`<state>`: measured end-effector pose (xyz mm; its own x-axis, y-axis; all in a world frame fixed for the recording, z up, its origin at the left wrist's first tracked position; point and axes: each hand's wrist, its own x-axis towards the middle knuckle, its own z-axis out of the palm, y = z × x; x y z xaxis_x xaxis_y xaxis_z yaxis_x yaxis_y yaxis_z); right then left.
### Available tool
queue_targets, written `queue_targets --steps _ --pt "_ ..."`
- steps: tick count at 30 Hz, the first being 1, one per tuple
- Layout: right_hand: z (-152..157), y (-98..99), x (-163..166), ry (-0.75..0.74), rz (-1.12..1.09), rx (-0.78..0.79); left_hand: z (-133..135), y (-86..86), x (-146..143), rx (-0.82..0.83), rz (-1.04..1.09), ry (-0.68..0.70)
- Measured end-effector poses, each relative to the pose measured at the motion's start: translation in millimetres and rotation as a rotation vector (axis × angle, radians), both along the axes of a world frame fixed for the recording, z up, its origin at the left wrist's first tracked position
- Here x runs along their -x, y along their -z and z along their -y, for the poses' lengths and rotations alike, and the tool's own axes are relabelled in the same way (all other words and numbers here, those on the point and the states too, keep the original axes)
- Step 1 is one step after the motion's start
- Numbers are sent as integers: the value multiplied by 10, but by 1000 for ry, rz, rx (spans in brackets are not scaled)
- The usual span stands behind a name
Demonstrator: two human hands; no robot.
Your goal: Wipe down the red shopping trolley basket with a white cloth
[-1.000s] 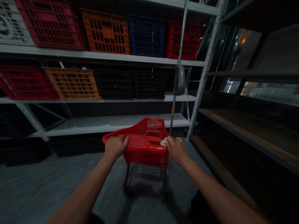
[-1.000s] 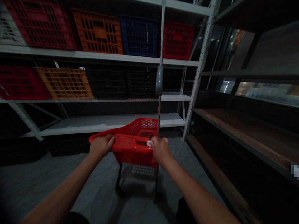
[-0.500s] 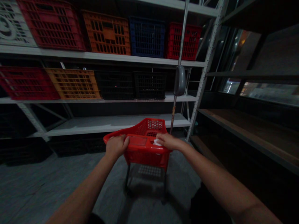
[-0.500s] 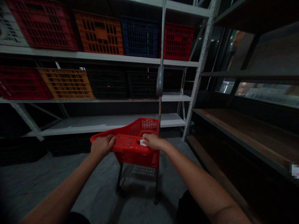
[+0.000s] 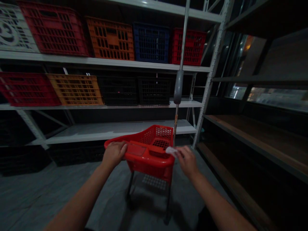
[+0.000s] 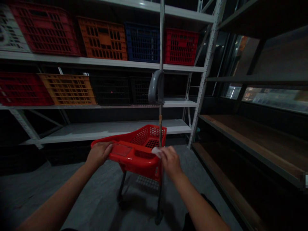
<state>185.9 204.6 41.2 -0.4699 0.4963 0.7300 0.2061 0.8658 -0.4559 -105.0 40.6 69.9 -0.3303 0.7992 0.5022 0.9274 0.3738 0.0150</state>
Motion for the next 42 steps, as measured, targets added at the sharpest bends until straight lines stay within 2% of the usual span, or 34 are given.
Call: queue_targets --steps 3,5,9,11,13,16,19,21,23,26,30,32,34,38,42 --pt "92 173 179 -102 -6 86 39 4 -189 -225 -85 -63" --pt "50 238 268 -96 -21 156 32 -2 -462 -310 -94 0" --pt "50 316 337 -34 -98 200 -148 27 -1122 -248 -27 259" --pt "202 374 326 -19 -192 231 -284 81 -1346 -160 -14 284" --pt "403 457 300 -64 -280 264 -390 152 -1446 -119 -29 261" --pt "587 607 267 -190 -362 195 -447 240 -1422 -139 -81 253" --pt "518 731 282 -244 -410 73 -429 272 -1341 -175 -130 280" --pt "418 785 323 -206 -455 104 -417 272 -1302 -192 -150 290" --pt "380 817 376 -126 -512 212 -410 272 -1279 -199 -163 293" --pt "528 831 427 -61 -558 354 -384 279 -1261 -213 -174 294" --pt "838 818 413 -144 -514 303 -292 295 -1248 -230 -163 310" --pt "859 816 404 -175 -484 245 -233 297 -1238 -219 -151 330" --pt "752 830 410 -162 -480 251 -178 294 -1221 -208 -142 347" --pt "345 876 404 -73 -430 379 -104 280 -1162 -199 -135 357" --pt "100 798 308 47 -403 479 -77 263 -1069 -184 -134 394"
